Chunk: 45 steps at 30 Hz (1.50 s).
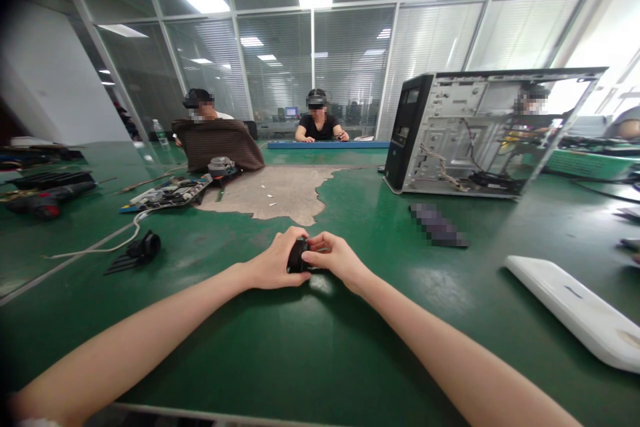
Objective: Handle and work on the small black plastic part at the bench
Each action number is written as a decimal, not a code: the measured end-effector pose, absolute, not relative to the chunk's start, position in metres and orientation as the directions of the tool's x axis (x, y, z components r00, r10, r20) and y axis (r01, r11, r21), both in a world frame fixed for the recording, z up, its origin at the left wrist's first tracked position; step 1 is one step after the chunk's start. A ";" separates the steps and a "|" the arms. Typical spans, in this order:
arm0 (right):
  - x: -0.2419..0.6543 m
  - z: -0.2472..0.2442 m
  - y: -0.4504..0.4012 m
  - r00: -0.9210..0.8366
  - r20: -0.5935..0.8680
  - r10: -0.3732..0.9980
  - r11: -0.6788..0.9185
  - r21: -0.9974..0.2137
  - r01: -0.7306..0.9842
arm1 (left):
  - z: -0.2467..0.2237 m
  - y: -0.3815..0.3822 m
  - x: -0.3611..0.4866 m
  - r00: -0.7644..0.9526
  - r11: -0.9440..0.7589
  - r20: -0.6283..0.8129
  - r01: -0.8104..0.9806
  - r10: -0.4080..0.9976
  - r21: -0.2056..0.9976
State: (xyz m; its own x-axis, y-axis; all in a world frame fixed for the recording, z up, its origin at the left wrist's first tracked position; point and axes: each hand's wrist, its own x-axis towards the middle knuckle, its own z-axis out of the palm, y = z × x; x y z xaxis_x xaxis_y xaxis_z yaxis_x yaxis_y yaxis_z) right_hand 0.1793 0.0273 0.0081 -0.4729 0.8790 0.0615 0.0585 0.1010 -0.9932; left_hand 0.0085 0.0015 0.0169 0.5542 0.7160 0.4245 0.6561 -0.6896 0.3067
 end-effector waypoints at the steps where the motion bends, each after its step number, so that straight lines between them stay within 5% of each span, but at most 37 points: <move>1: 0.179 0.007 0.028 -0.477 0.083 0.875 0.126 -0.990 0.058 | 0.016 0.002 0.009 0.552 -0.687 0.425 0.660 0.718 0.303; 8: 0.183 0.007 0.022 -0.519 0.277 0.809 0.359 -0.931 0.062 | 0.013 0.004 0.009 0.535 -0.675 0.432 0.674 0.726 0.299; 45: 0.184 0.006 0.018 -0.613 0.229 0.756 0.264 -0.964 -0.035 | 0.014 0.003 0.009 0.513 -0.668 0.441 0.655 0.736 0.352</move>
